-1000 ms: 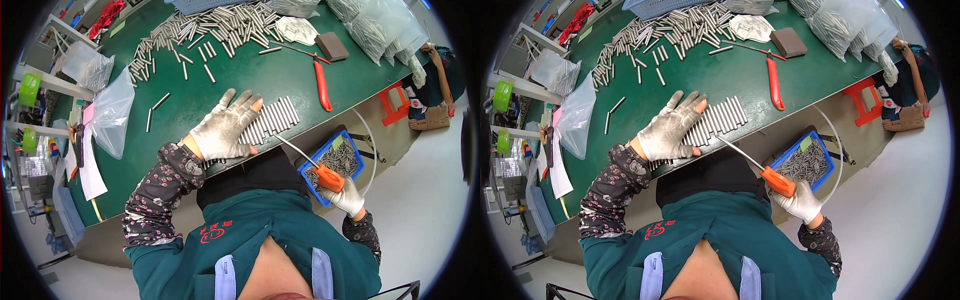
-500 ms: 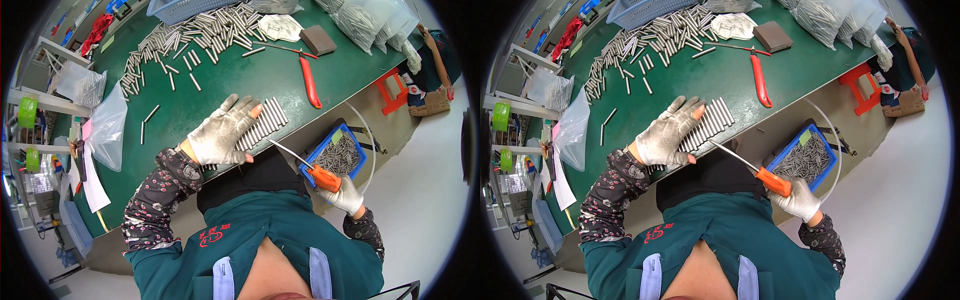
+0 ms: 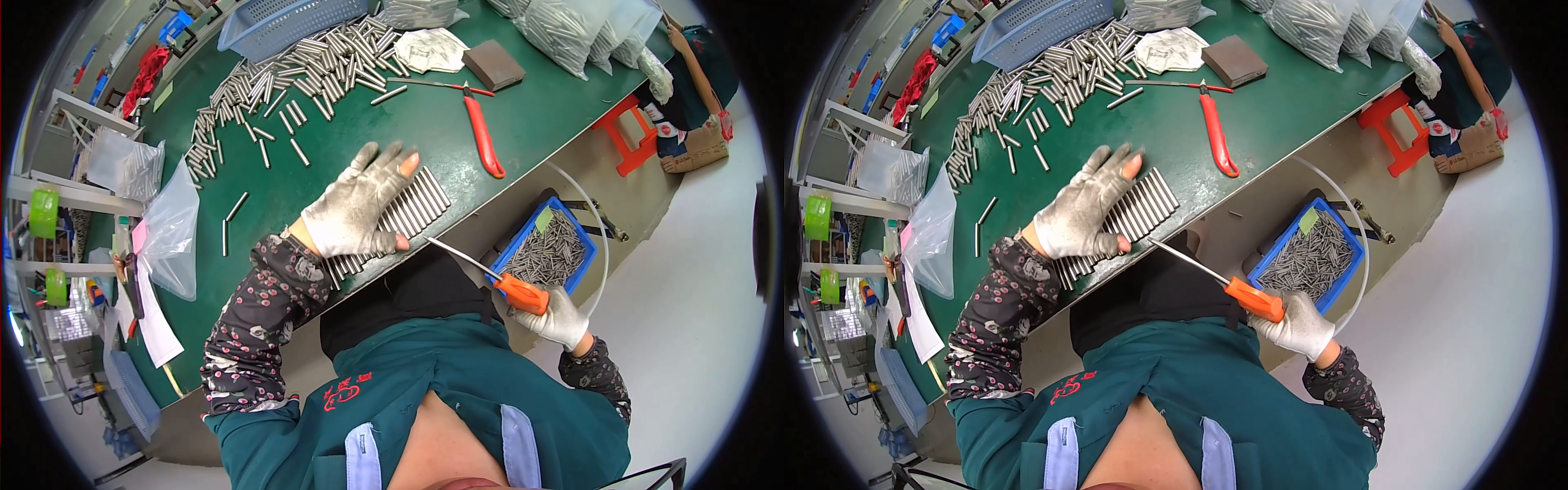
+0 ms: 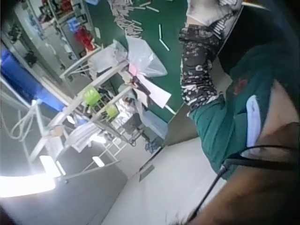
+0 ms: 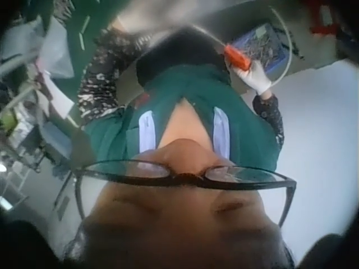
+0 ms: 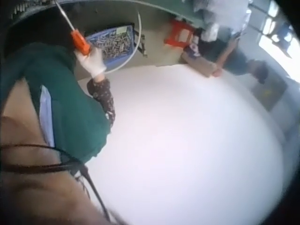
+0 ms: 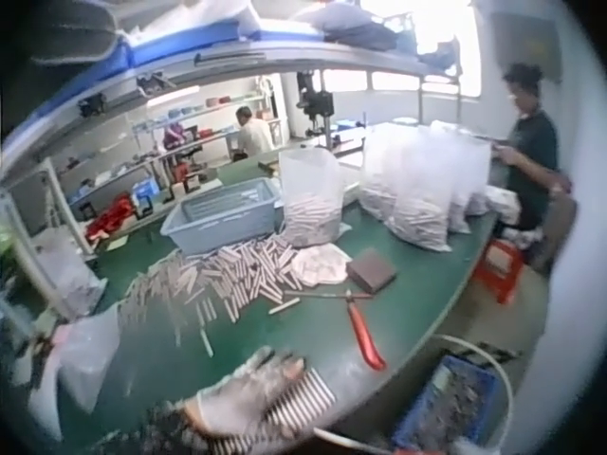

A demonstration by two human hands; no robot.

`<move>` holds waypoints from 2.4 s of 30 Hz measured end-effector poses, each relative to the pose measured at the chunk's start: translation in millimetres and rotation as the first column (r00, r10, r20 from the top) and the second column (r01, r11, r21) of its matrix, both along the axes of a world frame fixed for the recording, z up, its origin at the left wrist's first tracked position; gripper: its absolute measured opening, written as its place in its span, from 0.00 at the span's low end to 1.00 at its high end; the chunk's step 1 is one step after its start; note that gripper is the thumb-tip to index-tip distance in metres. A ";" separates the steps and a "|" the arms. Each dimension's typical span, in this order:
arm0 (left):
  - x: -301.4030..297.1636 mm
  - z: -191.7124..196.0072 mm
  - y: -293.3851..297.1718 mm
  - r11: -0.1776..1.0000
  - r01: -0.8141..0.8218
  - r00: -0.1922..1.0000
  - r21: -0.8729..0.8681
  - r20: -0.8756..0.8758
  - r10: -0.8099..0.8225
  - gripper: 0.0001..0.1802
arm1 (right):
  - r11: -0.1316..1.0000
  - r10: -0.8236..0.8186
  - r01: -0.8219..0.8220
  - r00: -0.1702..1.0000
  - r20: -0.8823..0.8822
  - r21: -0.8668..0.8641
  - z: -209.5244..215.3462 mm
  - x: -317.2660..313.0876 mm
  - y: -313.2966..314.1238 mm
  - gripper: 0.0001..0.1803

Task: Organizing and bundling small metal rods at a manufacturing workstation.

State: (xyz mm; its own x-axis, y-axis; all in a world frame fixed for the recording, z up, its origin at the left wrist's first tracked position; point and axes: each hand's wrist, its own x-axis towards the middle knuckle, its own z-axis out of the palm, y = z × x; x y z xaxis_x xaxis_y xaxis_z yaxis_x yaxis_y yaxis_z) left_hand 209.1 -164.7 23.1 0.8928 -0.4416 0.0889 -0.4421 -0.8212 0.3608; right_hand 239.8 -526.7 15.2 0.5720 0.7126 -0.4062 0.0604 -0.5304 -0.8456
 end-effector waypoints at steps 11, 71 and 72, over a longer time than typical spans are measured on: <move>7.6 -4.6 -12.9 0.992 0.060 0.992 0.114 0.104 -0.072 0.55 | 0.991 -0.098 0.100 0.995 -0.024 0.085 0.3 -1.0 -6.0 0.17; -126.3 -0.9 9.0 0.937 -0.328 0.944 0.118 0.054 0.324 0.50 | 0.989 0.131 -0.134 0.990 0.043 0.061 -13.4 -25.3 27.0 0.18; -127.3 0.8 7.6 0.926 -0.346 0.937 0.149 0.096 0.335 0.50 | 0.989 0.131 -0.134 0.990 0.052 0.067 -13.1 -24.8 27.1 0.18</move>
